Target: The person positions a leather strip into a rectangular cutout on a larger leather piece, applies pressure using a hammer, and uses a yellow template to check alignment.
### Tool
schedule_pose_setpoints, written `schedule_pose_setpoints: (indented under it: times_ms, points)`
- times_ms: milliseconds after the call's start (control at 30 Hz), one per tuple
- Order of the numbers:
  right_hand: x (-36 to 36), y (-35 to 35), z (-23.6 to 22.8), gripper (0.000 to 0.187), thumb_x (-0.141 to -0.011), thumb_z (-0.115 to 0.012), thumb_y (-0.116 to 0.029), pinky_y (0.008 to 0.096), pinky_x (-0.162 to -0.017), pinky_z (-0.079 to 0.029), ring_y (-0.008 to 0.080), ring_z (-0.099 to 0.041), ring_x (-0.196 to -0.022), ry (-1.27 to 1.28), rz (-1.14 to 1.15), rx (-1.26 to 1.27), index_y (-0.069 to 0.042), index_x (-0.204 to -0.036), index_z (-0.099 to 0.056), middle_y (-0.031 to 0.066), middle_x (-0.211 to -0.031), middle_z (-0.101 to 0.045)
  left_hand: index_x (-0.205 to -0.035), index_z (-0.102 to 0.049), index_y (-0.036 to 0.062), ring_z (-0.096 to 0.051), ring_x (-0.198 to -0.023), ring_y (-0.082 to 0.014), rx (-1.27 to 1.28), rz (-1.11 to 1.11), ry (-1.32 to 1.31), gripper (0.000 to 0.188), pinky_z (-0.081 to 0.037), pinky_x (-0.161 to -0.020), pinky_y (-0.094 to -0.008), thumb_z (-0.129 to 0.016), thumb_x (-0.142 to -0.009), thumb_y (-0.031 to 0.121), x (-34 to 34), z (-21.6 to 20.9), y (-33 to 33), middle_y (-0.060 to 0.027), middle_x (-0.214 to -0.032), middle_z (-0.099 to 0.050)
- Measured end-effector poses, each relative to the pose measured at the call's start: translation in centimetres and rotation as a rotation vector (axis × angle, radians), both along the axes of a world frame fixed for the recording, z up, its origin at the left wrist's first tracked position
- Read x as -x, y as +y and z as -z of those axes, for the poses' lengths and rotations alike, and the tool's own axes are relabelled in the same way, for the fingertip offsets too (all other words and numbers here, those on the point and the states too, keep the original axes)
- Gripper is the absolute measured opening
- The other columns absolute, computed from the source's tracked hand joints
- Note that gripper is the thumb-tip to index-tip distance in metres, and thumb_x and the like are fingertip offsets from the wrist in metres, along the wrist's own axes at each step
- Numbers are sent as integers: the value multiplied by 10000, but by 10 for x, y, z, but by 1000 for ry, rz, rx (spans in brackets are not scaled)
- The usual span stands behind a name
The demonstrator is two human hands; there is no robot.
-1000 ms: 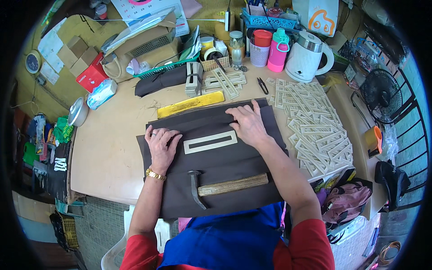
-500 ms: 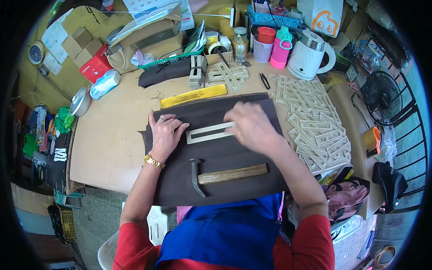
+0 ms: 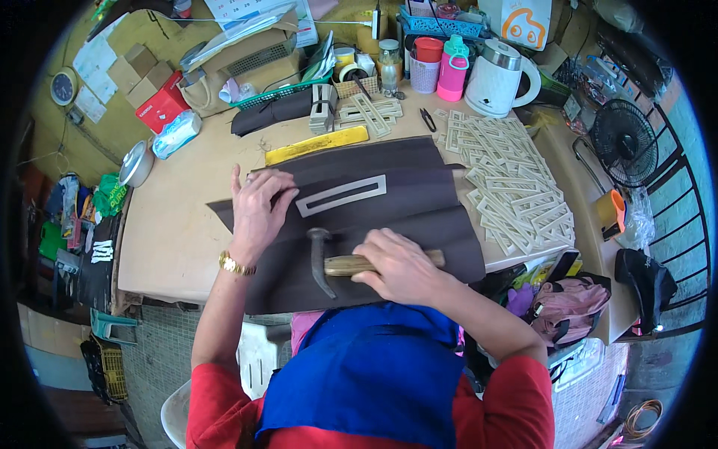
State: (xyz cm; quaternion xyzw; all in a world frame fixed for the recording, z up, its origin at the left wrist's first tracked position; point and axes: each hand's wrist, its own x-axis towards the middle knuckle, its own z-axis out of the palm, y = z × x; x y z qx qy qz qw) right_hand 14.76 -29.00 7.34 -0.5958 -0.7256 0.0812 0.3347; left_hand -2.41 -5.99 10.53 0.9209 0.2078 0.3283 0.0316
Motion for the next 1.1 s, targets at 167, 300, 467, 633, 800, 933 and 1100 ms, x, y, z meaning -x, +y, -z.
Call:
schedule_pose_setpoints:
  times_ms: [167,300,467,633,800,933,1100]
  points:
    - [-29,-77,-81,433,-738,-853,-121,405,-823,-526,330,-645,-945,-47,316,-215,-20,-1120,-676,158,-1028,-647,-886,-730,152,-655,-1129,-224,4,59,1,98,-160,-1223,-602,-786,-816,114,64,-12,-84,10,-1050,-719]
    - [-51,-109,-110,424,-742,-824,-68,392,-822,-521,331,-644,-935,-51,620,-293,7,-1129,-667,163,-1029,-640,-908,-753,167,-671,-1096,-193,-17,95,65,139,-197,-1218,-626,-790,-789,107,99,27,-132,16,-1074,-724]
    - [-58,-86,-83,362,-777,-811,-68,403,-816,-521,338,-645,-932,-99,550,-235,20,-1098,-668,167,-1012,-641,-985,-772,165,-665,-1154,-199,83,112,75,186,-263,-1201,-596,-790,-808,112,111,79,-138,-1,-1132,-720]
    - [-30,-36,-38,333,-806,-817,-187,424,-803,-522,343,-630,-912,-84,251,-97,9,-1042,-688,145,-966,-630,-996,-769,162,-672,-1100,-204,122,159,-3,207,-416,-1110,-517,-799,-802,99,111,100,-132,-11,-1100,-715]
    - [5,-3,-24,372,-770,-839,-155,409,-791,-522,309,-620,-896,-41,101,-61,-25,-1096,-716,113,-963,-632,-994,-768,144,-688,-984,-216,111,209,-33,255,-485,-992,-495,-823,-758,63,104,98,-136,-28,-1033,-719]
    - [7,10,-10,406,-775,-836,-177,409,-812,-514,298,-611,-911,-33,35,5,-53,-1143,-718,94,-979,-629,-988,-768,143,-697,-916,-205,143,209,-59,258,-491,-964,-491,-820,-756,44,97,91,-140,-16,-984,-724]
    - [-7,16,23,368,-812,-814,-232,434,-909,-486,299,-573,-1014,-35,-23,164,-86,-1125,-688,80,-1031,-581,-986,-762,74,-694,-953,-243,265,230,-86,253,-535,-862,-370,-836,-745,81,97,70,-133,-72,-998,-720]
